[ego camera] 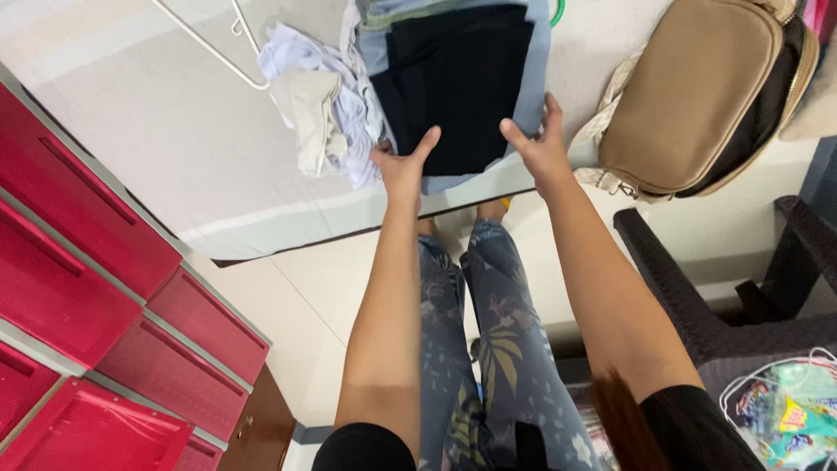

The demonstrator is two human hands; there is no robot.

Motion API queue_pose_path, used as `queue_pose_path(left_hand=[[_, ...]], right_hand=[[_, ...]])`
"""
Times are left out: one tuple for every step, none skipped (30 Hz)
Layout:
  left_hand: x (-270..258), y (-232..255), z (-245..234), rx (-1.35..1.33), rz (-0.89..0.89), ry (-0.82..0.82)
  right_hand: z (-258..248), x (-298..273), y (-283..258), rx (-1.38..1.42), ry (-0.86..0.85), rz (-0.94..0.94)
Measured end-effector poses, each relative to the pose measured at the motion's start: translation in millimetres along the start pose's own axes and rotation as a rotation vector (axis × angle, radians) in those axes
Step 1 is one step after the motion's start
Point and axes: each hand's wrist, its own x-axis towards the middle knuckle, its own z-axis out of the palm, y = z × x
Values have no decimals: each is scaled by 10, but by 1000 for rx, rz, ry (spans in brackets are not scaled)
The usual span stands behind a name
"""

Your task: The person picks up clothes from a bin and a bed, folds some of them, and places them into an open wardrobe, along with several bags and an umbrella.

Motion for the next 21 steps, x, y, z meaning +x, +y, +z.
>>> queue_pose_path(left_hand=[[-91,32,1,120,-62,86],[-186,71,42,124,-69,86],[-266,138,131,130,-22,76],[-370,213,205,136,24,66],[-451,324,295,124,37,67],[-559,435,364,130,115,2],[-681,538,436,143,185,-62],[-779,657,546,135,189,-62],[-905,754,626,43,241,-123],[-1012,852,674,-50,292,-185],[-1092,959,704,-54,296,-183],[-1182,1042,722,12,318,-191],[-1246,1100,721,77,340,-201],[-1260,1128,684,73,344,-202],[-1235,1127,642,-76,372,-284],[-1176,1098,619,-226,399,-367],[-1081,1028,564,-226,396,-364],[-925,939,492,-327,332,-405],[-779,801,385,-421,255,-442],[-564,688,312,-336,226,-373],[-335,599,248,-249,200,-310]], right_hand=[[15,-57,12,81,74,125],[23,-129,37,160,150,249],[36,-189,61,161,149,252],[51,-256,91,140,222,264],[53,-227,81,119,296,255],[61,-230,76,119,295,237],[56,-291,86,99,357,97],[34,-314,68,78,417,-44],[-7,-351,35,76,416,-43],[-69,-383,-31,215,389,-140],[-113,-380,-138,356,359,-243],[-143,-416,-243,356,356,-248],[-173,-491,-332,419,309,-303],[-169,-554,-399,482,262,-357],[-141,-577,-442,479,259,-364],[-108,-577,-452,285,307,-434],[-59,-583,-411,91,353,-489],[-8,-509,-354,90,350,-487],[53,-435,-257,-237,395,-520],[101,-353,-149,-563,425,-546],[175,-271,-42,-565,424,-533]])
